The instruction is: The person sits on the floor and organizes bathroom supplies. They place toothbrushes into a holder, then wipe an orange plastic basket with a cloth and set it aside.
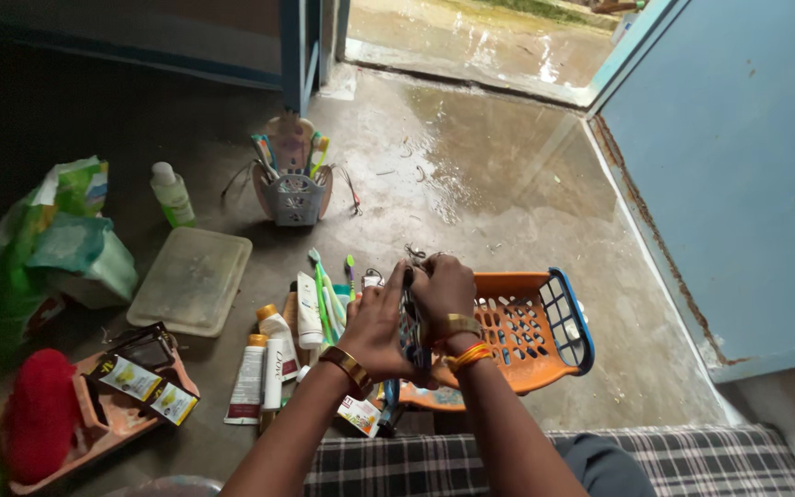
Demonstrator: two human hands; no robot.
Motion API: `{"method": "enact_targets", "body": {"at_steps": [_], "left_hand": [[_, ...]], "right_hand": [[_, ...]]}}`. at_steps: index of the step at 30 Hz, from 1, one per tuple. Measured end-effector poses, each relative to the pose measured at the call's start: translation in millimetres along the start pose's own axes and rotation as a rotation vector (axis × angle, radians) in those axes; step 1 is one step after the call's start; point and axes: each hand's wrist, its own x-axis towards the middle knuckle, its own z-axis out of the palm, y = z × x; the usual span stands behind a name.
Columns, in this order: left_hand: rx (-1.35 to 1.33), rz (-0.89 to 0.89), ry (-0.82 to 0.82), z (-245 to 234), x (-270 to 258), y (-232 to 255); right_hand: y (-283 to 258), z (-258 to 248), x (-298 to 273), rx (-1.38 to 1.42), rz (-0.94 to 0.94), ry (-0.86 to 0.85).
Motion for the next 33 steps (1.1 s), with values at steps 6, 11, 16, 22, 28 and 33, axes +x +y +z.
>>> {"method": "enact_targets", "body": {"at_steps": [6, 11, 16, 22, 28, 33], "left_hand": [[0.043, 0.089, 0.047, 5.3, 0.6, -5.8], [0.026, 0.076, 0.035, 9.9, 1.6, -7.6], [0.035, 0.051, 0.001, 8.3, 1.7, -2.2], [0.050, 0.061, 0.026, 10.5, 3.1, -10.0], [0.089, 0.099, 0.057, 14.7, 2.4, -13.0], [0.119, 0.080, 0.066, 5.8, -2.3, -6.2]], "right_hand": [[37.5, -10.1, -54.3, 0.086, -0.366, 0.199], [47.4, -4.3, -56.0, 0.080, -0.208, 0.145], [29.3, -1.1, 9.4, 0.033, -0.121, -0.004], [22.5, -15.8, -49.0, -0.041, -0.260, 0.106], [22.2, -33.7, -95.2, -0.012, -0.178, 0.069], [18.5, -20.5, -66.1, -0.042, -0.295, 0.127]]}}
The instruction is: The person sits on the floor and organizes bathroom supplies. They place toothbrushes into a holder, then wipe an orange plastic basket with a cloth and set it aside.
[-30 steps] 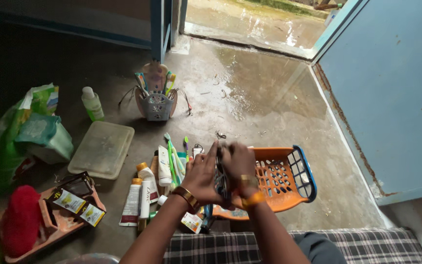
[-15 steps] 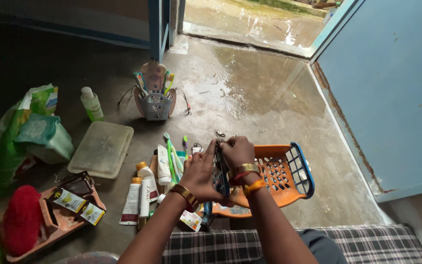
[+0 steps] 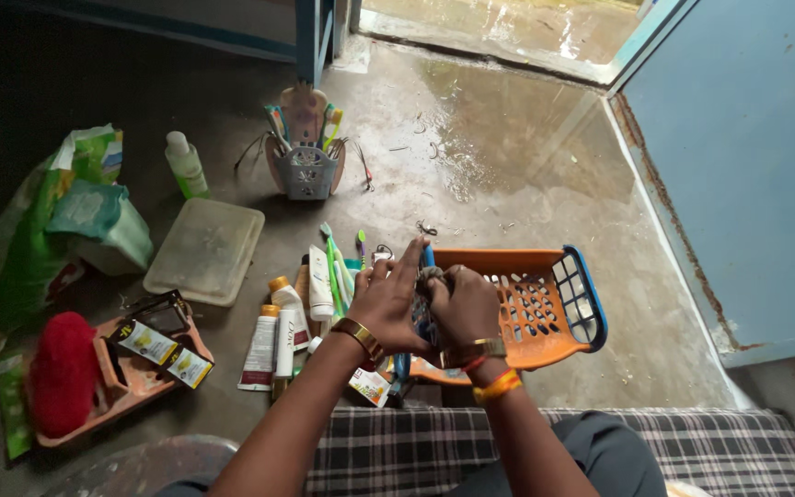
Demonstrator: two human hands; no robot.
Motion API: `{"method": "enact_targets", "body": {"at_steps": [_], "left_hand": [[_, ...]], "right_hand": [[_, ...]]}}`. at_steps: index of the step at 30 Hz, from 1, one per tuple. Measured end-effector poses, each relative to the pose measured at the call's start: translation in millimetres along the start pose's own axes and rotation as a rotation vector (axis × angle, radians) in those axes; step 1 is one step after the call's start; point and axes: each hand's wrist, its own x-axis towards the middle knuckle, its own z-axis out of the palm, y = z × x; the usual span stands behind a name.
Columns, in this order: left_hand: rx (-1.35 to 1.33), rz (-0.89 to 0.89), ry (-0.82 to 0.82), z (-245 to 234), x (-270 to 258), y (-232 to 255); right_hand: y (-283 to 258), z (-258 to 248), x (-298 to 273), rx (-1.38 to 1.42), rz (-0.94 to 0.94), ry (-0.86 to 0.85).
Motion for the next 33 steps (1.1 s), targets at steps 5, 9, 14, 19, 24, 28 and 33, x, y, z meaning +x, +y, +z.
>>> {"method": "enact_targets", "body": {"at_steps": [5, 9, 14, 19, 24, 28, 33], "left_hand": [[0.005, 0.016, -0.003, -3.9, 0.3, 2.2], [0.014, -0.041, -0.134, -2.6, 2.7, -1.4], [-0.289, -0.106, -0.263, -5.5, 4.9, -22.5], [-0.245, -0.176, -0.069, 13.3, 6.9, -12.2], [-0.074, 0.007, 0.172, 15.0, 5.6, -3.4], [-0.113, -0.099, 0.086, 14.8, 4.4, -3.8], [-0.142, -0.051, 0.158, 17.6, 3.5, -5.6]], "right_hand": [[-0.3, -32.3, -47.7, 0.187, -0.007, -0.083], [-9.4, -47.0, -81.2, 0.178, -0.145, -0.016], [-13.6, -45.6, -85.8, 0.180, -0.176, 0.024], [-5.4, -49.0, -89.1, 0.212, -0.211, 0.008], [-0.1, -44.5, -89.0, 0.107, -0.286, 0.024], [-0.2, -34.3, -93.1, -0.092, -0.286, 0.011], [-3.6, -23.8, -97.8, -0.083, -0.264, 0.040]]}}
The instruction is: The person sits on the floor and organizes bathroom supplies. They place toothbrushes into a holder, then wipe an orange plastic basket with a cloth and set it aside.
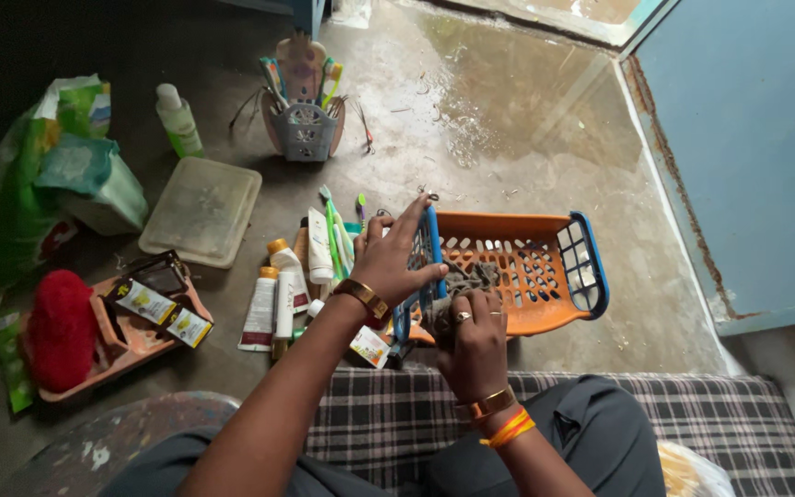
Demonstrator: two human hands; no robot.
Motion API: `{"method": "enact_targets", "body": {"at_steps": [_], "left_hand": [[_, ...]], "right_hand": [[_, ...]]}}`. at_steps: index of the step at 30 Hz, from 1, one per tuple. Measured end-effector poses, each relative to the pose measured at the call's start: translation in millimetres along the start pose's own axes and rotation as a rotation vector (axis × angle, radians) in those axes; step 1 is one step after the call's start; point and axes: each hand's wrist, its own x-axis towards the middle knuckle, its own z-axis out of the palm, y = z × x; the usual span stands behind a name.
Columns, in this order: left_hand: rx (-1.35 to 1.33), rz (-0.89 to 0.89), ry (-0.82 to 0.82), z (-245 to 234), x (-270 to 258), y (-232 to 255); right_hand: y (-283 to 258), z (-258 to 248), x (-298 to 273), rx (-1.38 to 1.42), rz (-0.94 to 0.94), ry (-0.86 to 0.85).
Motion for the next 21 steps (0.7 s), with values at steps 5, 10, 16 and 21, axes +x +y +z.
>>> {"method": "enact_targets", "body": {"at_steps": [5, 10, 16, 21], "left_hand": [[0.034, -0.058, -0.054, -0.8, -0.9, 0.3], [0.003, -0.025, -0.028, 0.8, 2.5, -2.2], [0.024, -0.044, -0.060, 5.3, 2.3, -3.3], [0.017, -0.044, -0.065, 2.0, 3.0, -2.0]], "right_hand": [[-1.2, 6.1, -10.3, 0.072, -0.084, 0.110], [9.3, -15.1, -35.8, 0.081, -0.168, 0.208], [12.5, 10.1, -16.7, 0.161, -0.178, 0.163], [18.5, 18.7, -8.1, 0.160, -0.195, 0.124]]}}
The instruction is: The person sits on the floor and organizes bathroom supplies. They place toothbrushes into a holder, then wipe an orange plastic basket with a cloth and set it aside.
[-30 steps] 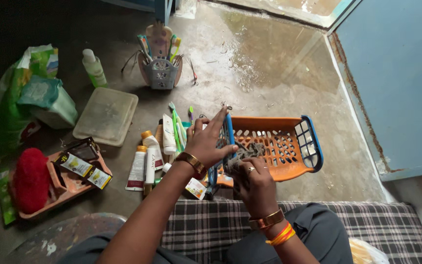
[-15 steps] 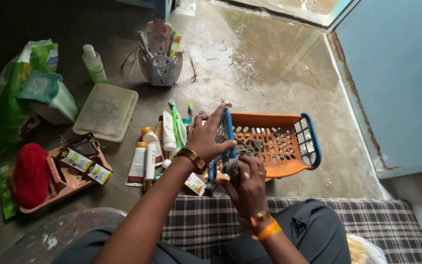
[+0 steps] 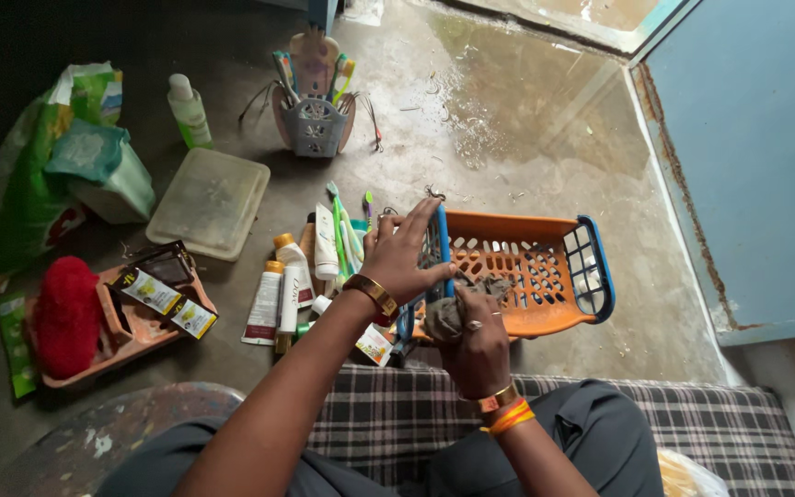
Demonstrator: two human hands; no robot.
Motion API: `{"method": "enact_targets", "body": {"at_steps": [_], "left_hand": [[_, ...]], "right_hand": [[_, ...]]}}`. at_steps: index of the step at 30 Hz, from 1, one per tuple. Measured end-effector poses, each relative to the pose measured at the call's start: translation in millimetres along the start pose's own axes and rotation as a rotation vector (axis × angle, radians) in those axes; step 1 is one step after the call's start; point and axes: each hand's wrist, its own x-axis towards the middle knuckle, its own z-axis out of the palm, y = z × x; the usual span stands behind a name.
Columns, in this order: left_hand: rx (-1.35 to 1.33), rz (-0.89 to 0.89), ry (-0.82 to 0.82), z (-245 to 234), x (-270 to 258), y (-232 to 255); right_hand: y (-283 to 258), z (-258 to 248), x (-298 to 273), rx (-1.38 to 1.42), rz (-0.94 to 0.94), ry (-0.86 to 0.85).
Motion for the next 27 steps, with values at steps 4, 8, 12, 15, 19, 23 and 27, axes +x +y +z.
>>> {"method": "enact_targets", "body": {"at_steps": [4, 8, 12, 15, 19, 23, 27], "left_hand": [[-0.021, 0.010, 0.016, -1.3, -1.5, 0.6], [0.013, -0.007, -0.001, -4.7, -1.7, 1.0], [0.006, -0.037, -0.025, -5.6, -3.0, 4.1], [0.017, -0.046, -0.039, -7.3, -2.2, 4.9], [0.004, -0.051, -0.036, -8.9, -3.4, 6.2], [0.006, -0.047, -0.046, -9.0, -3.4, 6.8], [0.020, -0.059, -0.081, -10.9, -2.2, 6.7]], "right_hand": [[-10.5, -19.6, -1.8, 0.137, -0.089, -0.030], [-26.0, -17.9, -7.7, -0.059, -0.145, -0.039], [-31.2, -3.3, -7.5, -0.207, -0.073, -0.007], [-32.8, 11.7, -8.8, -0.200, -0.009, 0.093], [-29.0, 28.6, -6.9, -0.175, 0.061, 0.227], [-28.2, 38.7, -3.2, -0.298, 0.155, 0.239], [-27.7, 36.9, -5.7, -0.161, 0.181, 0.200]]}}
